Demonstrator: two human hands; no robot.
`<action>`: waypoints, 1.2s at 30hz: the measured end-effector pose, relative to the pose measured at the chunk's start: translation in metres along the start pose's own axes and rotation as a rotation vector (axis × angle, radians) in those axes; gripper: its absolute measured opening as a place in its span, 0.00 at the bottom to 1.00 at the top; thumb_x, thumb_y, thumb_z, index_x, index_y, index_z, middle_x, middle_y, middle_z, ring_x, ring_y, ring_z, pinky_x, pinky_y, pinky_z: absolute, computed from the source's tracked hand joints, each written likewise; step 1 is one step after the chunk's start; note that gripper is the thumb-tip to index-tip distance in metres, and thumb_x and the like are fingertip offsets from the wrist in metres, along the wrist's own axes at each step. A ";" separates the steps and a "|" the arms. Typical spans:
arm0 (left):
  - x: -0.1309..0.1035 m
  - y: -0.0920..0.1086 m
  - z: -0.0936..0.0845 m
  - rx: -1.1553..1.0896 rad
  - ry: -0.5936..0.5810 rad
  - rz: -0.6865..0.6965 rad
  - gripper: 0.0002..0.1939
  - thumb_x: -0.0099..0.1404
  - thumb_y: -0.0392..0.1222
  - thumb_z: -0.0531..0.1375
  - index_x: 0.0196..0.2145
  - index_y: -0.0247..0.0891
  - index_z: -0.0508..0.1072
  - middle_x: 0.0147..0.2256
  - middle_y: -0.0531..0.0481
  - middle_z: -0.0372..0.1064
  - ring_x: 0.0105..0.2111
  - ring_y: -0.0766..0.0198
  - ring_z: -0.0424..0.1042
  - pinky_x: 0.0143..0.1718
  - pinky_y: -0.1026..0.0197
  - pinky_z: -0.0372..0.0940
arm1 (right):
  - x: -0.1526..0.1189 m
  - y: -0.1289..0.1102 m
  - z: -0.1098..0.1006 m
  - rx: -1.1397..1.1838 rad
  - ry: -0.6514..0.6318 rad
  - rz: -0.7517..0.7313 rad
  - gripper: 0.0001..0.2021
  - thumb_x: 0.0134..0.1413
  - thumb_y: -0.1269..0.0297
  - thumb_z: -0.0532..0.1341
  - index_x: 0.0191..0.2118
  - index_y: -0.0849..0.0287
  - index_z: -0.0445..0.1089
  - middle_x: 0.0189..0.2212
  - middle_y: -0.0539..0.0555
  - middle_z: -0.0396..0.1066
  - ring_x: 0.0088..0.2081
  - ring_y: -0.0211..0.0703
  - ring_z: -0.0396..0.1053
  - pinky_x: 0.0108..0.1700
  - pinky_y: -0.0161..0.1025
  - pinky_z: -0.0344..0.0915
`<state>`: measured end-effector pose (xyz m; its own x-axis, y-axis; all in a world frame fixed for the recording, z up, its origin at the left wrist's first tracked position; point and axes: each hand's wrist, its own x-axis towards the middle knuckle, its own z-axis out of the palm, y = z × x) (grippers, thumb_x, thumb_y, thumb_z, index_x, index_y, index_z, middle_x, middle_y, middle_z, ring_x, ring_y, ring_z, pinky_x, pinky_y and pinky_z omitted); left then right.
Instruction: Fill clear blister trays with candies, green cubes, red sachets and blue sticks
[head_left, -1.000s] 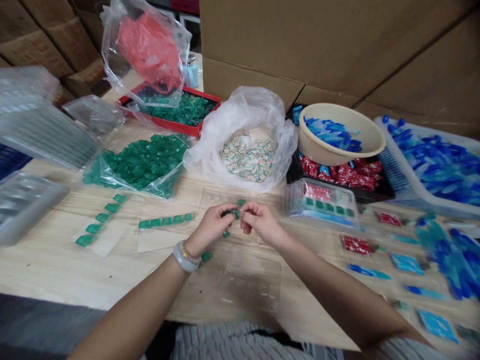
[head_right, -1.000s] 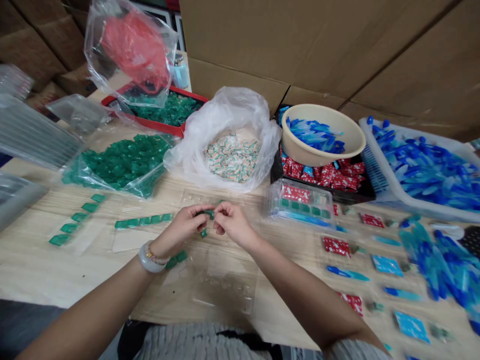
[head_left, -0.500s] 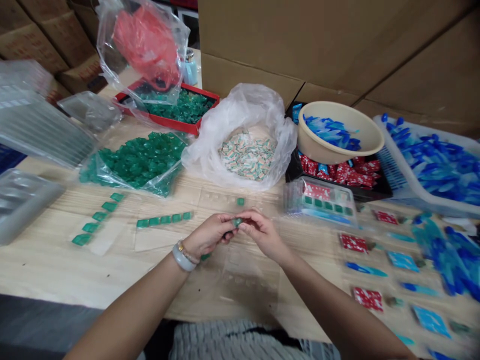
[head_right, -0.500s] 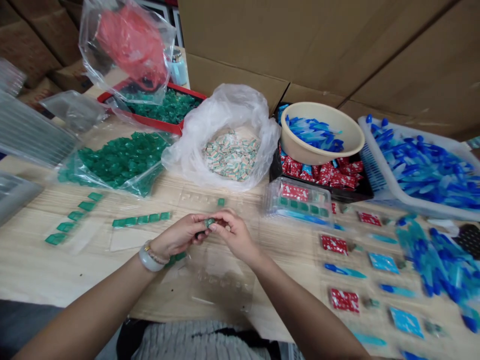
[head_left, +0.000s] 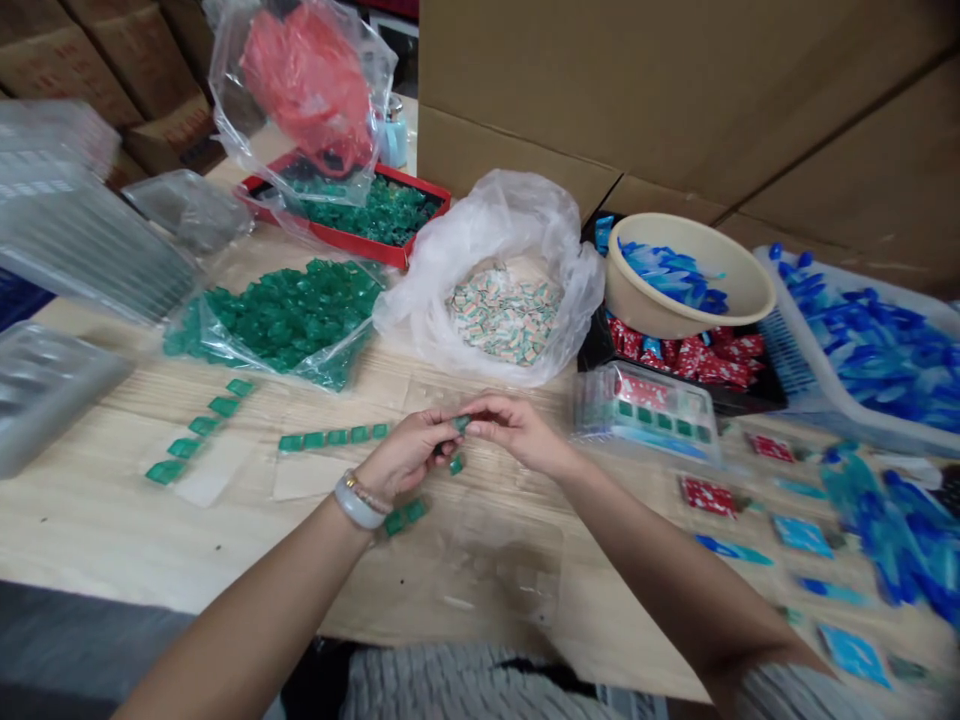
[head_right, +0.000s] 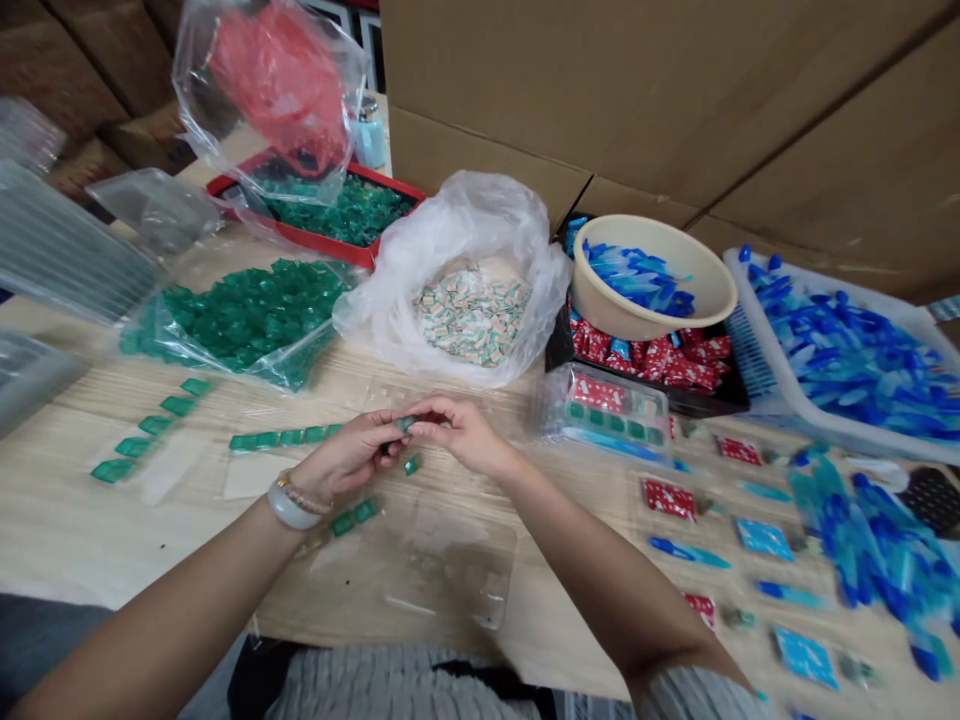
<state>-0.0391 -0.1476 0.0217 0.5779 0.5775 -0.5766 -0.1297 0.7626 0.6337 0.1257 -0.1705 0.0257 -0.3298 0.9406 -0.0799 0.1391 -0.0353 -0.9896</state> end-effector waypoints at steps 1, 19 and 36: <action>0.000 0.001 -0.001 -0.017 -0.024 -0.014 0.06 0.49 0.34 0.62 0.25 0.32 0.67 0.19 0.55 0.60 0.18 0.76 0.58 0.16 0.72 0.49 | -0.001 0.002 -0.003 0.012 0.028 0.013 0.10 0.48 0.60 0.59 0.36 0.58 0.69 0.32 0.51 0.69 0.34 0.37 0.67 0.40 0.37 0.63; -0.005 0.001 -0.014 -0.048 0.194 0.131 0.11 0.47 0.29 0.60 0.32 0.32 0.72 0.29 0.49 0.71 0.26 0.71 0.67 0.29 0.68 0.61 | 0.022 0.007 -0.001 -1.238 0.100 0.023 0.10 0.51 0.65 0.56 0.39 0.61 0.69 0.36 0.58 0.68 0.42 0.49 0.60 0.43 0.45 0.53; -0.002 -0.010 0.007 0.148 0.139 0.195 0.12 0.48 0.44 0.61 0.19 0.32 0.65 0.15 0.56 0.59 0.15 0.75 0.56 0.17 0.70 0.50 | -0.013 0.022 0.026 0.138 0.256 0.020 0.10 0.45 0.60 0.61 0.36 0.56 0.68 0.29 0.49 0.65 0.32 0.36 0.64 0.36 0.36 0.62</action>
<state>-0.0329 -0.1585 0.0200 0.4364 0.7513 -0.4951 -0.1026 0.5882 0.8022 0.1085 -0.1924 0.0019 -0.0798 0.9932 -0.0847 0.0088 -0.0843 -0.9964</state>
